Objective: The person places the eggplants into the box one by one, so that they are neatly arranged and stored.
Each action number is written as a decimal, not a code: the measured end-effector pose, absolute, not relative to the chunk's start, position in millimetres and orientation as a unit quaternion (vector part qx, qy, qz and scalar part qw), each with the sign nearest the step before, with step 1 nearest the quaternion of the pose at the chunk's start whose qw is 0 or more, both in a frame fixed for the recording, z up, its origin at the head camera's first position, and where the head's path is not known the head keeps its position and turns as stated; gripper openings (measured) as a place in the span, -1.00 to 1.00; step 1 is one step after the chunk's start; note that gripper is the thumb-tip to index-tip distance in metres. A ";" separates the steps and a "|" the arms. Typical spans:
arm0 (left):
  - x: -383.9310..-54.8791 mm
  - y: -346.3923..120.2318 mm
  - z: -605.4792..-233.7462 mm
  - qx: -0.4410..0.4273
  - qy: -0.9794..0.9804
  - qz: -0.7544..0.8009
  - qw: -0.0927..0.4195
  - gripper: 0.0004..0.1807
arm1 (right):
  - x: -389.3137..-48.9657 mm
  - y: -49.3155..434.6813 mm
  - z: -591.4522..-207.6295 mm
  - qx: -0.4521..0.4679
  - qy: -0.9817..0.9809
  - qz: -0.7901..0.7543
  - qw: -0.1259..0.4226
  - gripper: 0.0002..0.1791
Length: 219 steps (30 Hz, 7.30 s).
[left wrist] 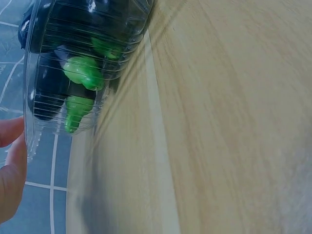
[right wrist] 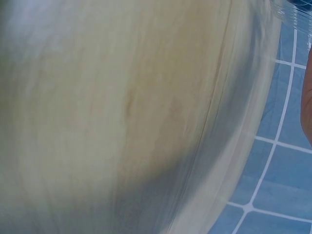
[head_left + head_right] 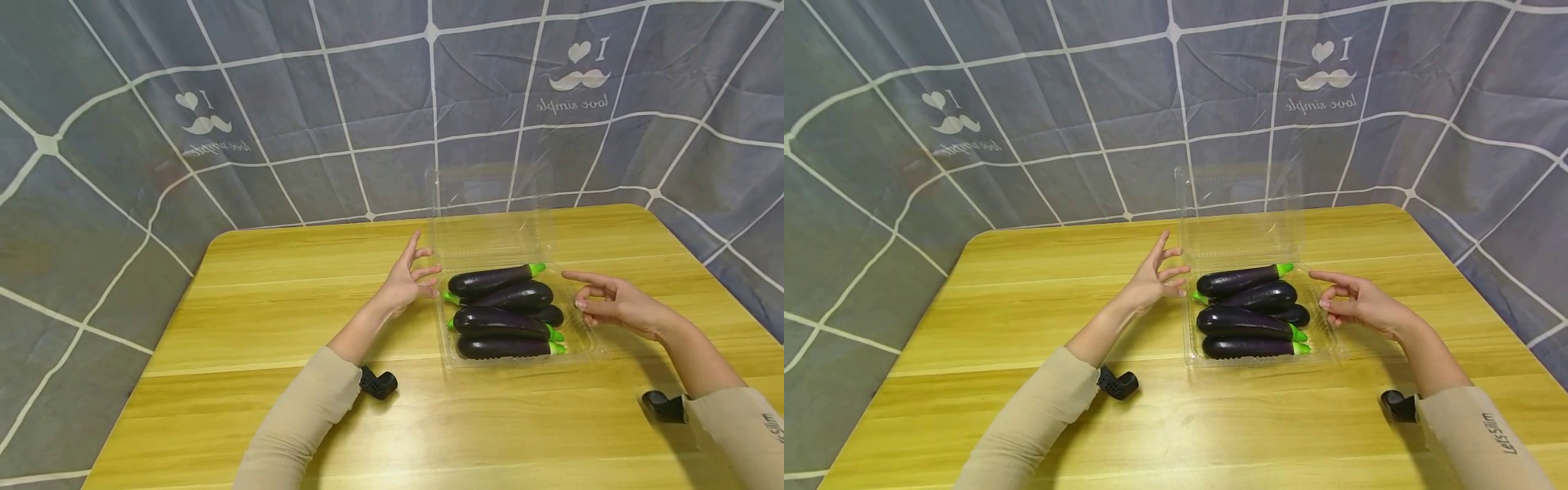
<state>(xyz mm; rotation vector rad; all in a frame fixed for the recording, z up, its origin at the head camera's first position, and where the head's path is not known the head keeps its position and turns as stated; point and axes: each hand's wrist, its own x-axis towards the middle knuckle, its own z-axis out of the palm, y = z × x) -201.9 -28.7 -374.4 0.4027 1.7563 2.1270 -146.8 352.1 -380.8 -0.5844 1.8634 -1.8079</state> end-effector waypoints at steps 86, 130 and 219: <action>-187.7 -39.0 -367.7 0.249 0.847 0.468 0.043 -0.85 | -140.5 353.1 -384.6 -0.184 0.641 -0.719 0.195 -0.41; -168.7 -55.8 -369.8 0.220 0.744 0.570 0.272 -0.63 | -122.4 362.8 -364.3 -0.243 0.677 -0.631 0.290 -0.28; -124.9 -28.2 -365.7 0.072 0.644 0.663 0.375 0.19 | -110.7 351.7 -356.6 -0.178 0.579 -0.671 0.427 0.02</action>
